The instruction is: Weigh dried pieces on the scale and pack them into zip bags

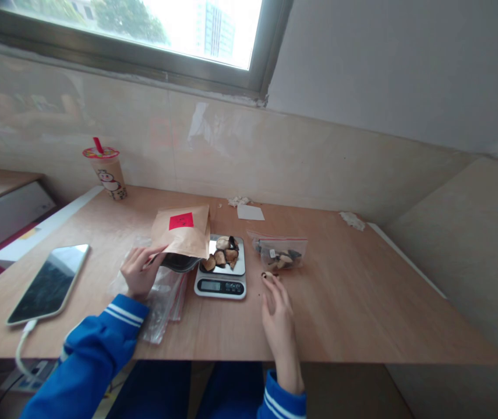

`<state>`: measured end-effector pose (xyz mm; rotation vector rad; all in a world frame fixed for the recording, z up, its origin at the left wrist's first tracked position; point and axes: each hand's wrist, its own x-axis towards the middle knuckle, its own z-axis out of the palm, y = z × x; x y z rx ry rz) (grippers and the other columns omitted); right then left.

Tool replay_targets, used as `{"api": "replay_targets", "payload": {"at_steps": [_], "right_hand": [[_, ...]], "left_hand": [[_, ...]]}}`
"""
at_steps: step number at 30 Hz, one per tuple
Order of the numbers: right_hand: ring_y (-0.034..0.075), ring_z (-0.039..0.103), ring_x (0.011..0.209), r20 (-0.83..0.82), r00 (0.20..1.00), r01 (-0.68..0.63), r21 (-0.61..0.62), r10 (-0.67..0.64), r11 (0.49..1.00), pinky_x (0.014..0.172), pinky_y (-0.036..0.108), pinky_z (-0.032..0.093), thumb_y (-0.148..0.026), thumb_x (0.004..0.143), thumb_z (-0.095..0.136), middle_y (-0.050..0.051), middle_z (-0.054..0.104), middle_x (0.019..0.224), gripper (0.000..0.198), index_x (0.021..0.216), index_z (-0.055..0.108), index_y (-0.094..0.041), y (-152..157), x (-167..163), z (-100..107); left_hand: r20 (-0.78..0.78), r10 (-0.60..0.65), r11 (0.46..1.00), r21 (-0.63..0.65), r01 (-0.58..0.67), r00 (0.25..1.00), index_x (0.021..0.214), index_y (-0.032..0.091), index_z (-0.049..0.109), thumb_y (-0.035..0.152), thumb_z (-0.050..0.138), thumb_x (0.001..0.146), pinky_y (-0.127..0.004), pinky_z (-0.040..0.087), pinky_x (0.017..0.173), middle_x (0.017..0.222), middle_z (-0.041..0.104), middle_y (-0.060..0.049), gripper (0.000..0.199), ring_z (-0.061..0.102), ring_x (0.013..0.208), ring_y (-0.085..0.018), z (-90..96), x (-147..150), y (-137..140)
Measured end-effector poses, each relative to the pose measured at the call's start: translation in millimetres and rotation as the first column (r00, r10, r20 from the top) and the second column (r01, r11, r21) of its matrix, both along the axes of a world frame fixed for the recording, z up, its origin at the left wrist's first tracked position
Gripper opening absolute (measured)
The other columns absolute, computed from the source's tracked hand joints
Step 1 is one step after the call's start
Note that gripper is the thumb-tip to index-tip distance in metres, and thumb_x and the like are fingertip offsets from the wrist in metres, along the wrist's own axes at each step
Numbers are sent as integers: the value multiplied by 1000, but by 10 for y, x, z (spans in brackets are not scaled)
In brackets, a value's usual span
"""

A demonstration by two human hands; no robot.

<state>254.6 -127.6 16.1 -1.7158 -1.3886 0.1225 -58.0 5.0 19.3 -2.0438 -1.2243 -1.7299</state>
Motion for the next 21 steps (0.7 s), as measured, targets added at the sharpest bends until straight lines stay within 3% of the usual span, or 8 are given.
{"api": "replay_targets", "payload": {"at_steps": [2, 4, 7, 9, 12, 14, 17, 21], "right_hand": [[26, 57, 118, -12, 999, -45, 49, 46, 998, 102, 49, 45, -33, 88, 51, 13, 62, 123, 29, 108, 69, -22, 36, -230, 136], [24, 60, 114, -50, 981, -186, 50, 189, 981, 101, 46, 47, -26, 90, 48, 11, 65, 118, 26, 105, 69, -23, 71, -556, 313], [20, 57, 120, -135, 872, -474, 5, 470, 881, 103, 41, 48, -16, 93, 40, 7, 64, 124, 35, 117, 66, -24, 157, -1118, 524], [18, 51, 128, -117, 806, -587, -22, 581, 810, 108, 40, 44, -10, 92, 38, 6, 57, 135, 44, 130, 57, -23, 277, -1452, 583], [21, 49, 130, -32, 832, -554, -86, 554, 828, 108, 39, 43, -1, 86, 35, 14, 55, 136, 52, 134, 51, -13, 568, -1791, 557], [25, 55, 123, 31, 865, -487, -193, 501, 852, 103, 40, 46, 2, 82, 36, 18, 60, 127, 52, 130, 54, -9, 795, -1909, 480], [28, 61, 113, 110, 872, -423, -324, 477, 846, 99, 40, 48, 4, 81, 39, 19, 66, 117, 45, 119, 61, -8, 1078, -1987, 305], [32, 60, 114, 116, 897, -386, -267, 427, 883, 102, 47, 43, 1, 85, 44, 22, 63, 122, 36, 117, 59, -4, 1293, -2038, 49]], "left_hand": [[-6, 5, 1000, -1, -5, 1000, 94, 22, 73, 25, 66, 83, -26, 47, 62, 75, 70, -3, 12, 59, 65, -15, 0, 1, -1], [-12, 7, 1000, -7, -7, 1000, 93, 23, 73, 26, 66, 84, -26, 47, 62, 74, 70, -3, 12, 59, 64, -15, -3, 1, 1], [-27, 1, 1000, -12, -1, 1000, 94, 22, 73, 26, 66, 84, -26, 47, 62, 75, 70, -3, 13, 59, 64, -15, -11, -4, 3], [-34, -7, 1000, -17, 6, 999, 95, 22, 73, 26, 66, 84, -26, 47, 63, 75, 70, -3, 13, 59, 65, -15, -14, -8, 1], [-36, -18, 1000, -26, 17, 999, 96, 22, 72, 25, 65, 84, -26, 47, 63, 75, 70, -3, 14, 58, 66, -15, -15, -12, -4], [-36, -20, 1000, -22, 19, 999, 96, 23, 72, 25, 65, 84, -26, 47, 63, 75, 69, -3, 14, 57, 65, -15, -14, -13, -5], [-38, -41, 999, -10, 41, 998, 97, 23, 72, 23, 65, 84, -26, 47, 62, 75, 70, -2, 15, 57, 64, -14, -16, -10, -4], [-41, -99, 995, -6, 98, 994, 100, 23, 71, 19, 66, 83, -26, 47, 64, 80, 71, -2, 18, 58, 67, -14, -27, -9, 2]]}}
